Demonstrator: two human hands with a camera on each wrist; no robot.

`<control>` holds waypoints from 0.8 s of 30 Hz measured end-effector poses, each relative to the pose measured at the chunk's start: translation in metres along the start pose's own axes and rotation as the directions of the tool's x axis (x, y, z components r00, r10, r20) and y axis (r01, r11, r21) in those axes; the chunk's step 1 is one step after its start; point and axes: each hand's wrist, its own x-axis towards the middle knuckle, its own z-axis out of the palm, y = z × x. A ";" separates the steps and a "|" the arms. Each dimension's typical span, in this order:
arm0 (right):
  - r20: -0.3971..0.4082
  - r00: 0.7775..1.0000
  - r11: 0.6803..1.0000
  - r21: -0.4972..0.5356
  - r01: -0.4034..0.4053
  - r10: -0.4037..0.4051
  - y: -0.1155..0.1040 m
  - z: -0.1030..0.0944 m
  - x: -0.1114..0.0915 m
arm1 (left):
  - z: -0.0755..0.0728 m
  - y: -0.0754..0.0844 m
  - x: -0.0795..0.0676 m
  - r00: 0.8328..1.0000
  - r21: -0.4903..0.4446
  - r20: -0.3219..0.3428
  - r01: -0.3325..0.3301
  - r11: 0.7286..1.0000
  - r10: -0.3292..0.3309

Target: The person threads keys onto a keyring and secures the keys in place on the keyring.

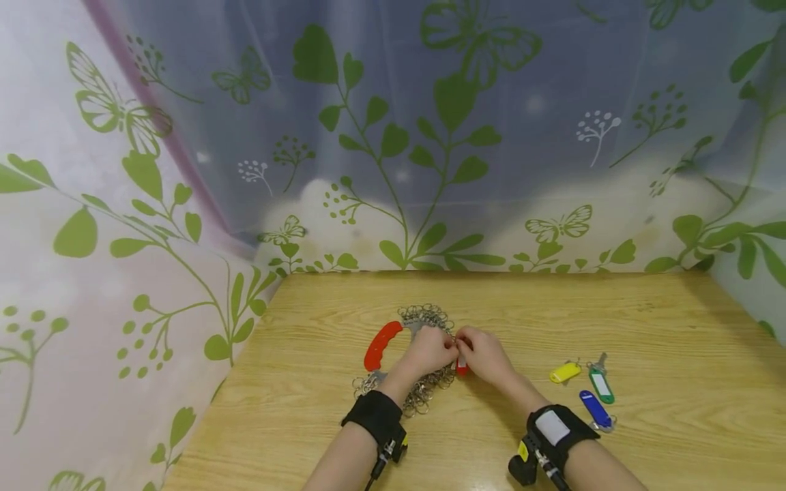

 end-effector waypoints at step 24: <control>-0.027 0.999 0.998 0.047 -0.036 0.037 -0.002 0.005 0.001 | -0.002 -0.004 0.001 0.999 -0.009 -0.029 0.044 0.999 -0.044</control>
